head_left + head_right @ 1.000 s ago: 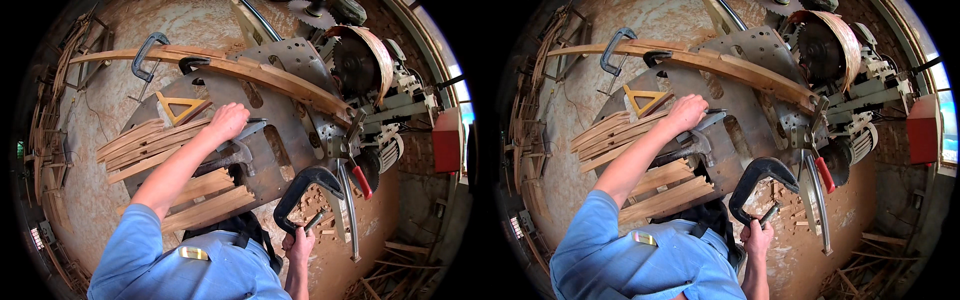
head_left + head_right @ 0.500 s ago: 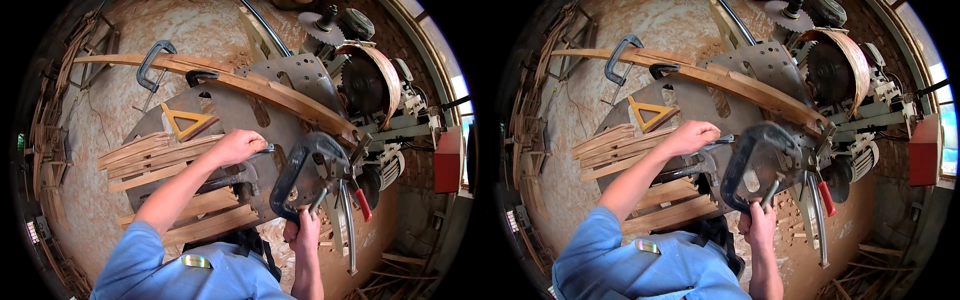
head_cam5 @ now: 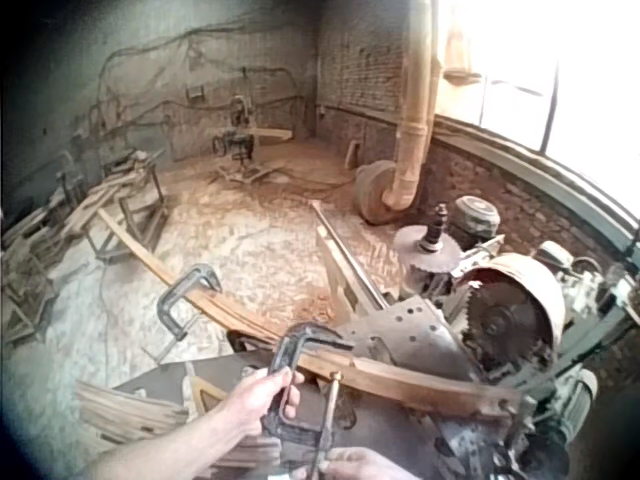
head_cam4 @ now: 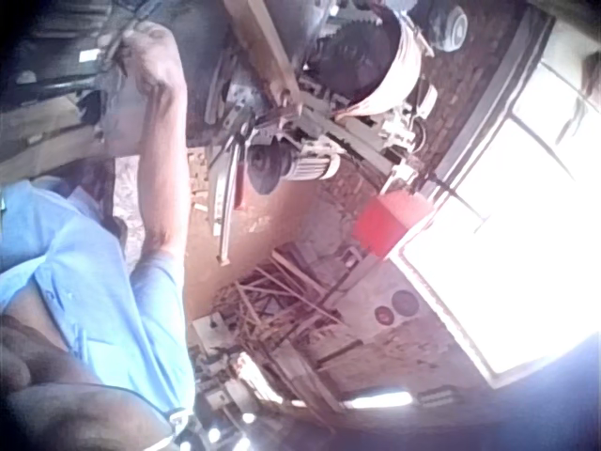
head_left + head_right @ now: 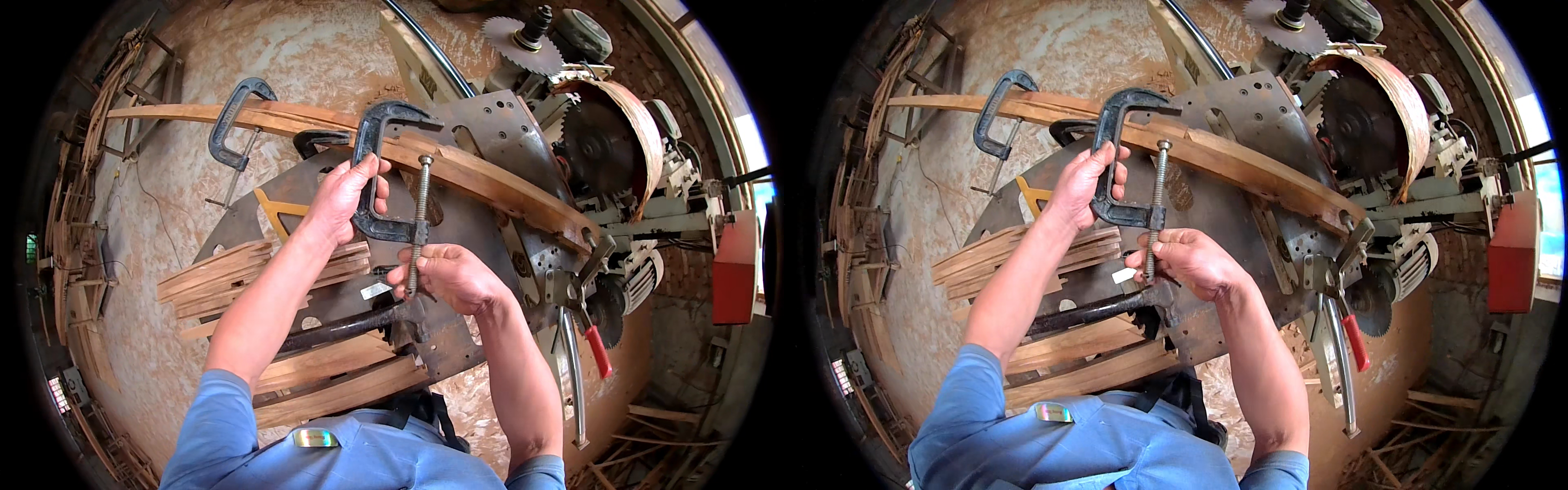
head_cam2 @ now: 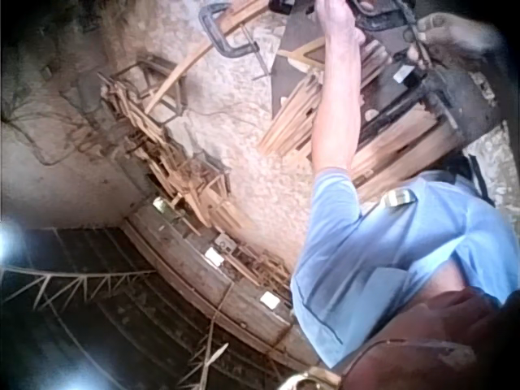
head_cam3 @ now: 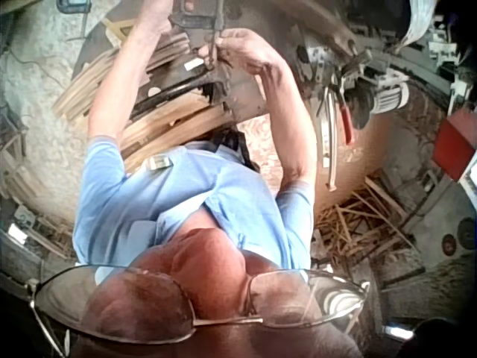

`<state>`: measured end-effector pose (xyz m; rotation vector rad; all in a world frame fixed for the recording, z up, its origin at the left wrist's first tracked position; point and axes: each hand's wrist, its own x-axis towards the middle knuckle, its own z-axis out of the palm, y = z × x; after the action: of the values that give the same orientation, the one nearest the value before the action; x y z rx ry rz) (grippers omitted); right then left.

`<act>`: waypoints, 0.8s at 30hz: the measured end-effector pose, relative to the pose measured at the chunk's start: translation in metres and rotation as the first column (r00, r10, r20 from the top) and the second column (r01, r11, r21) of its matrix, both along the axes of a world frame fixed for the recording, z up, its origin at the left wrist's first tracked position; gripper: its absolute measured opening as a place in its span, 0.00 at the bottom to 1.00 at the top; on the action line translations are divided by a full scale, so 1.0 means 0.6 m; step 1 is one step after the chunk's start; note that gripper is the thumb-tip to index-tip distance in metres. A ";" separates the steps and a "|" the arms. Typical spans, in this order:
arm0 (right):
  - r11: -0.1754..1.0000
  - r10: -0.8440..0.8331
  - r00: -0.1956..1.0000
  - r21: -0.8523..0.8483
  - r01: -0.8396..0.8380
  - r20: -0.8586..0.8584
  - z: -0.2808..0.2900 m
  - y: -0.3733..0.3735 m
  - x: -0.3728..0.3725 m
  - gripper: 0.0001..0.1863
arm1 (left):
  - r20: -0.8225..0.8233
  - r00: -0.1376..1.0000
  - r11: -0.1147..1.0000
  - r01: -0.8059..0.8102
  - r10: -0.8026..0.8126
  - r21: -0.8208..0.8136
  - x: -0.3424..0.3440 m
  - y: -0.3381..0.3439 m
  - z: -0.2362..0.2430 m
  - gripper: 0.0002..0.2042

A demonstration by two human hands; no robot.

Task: The person secures a curved wooden piece to a miter saw table using C-clamps, then cuts the wood with the saw. After cutting, the person removes the clamps and handles the cut pieces.

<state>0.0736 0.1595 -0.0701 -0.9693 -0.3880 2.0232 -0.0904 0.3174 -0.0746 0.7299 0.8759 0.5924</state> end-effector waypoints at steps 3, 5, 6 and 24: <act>0.995 0.092 0.975 -0.064 -0.080 0.201 -0.008 0.026 0.005 0.14 | -0.077 0.997 1.000 0.016 -0.016 0.001 0.003 0.012 -0.017 0.16; 0.991 0.120 0.933 -0.103 -0.089 0.340 -0.016 0.039 0.002 0.13 | -0.085 0.996 1.000 0.021 -0.019 0.020 0.006 0.022 -0.031 0.16; 0.986 0.159 0.893 -0.105 -0.126 0.420 -0.017 0.046 0.003 0.13 | -0.089 0.996 0.999 0.023 -0.021 0.028 0.007 0.026 -0.036 0.17; 0.997 -0.025 0.926 0.076 -0.004 0.376 0.016 0.049 -0.003 0.10 | 0.076 0.997 0.998 -0.010 0.014 -0.055 0.013 0.055 0.021 0.15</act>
<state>0.0717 0.1889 -0.0603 -1.3129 -0.6594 1.7927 -0.0825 0.3504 -0.0617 0.6494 0.8231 0.6008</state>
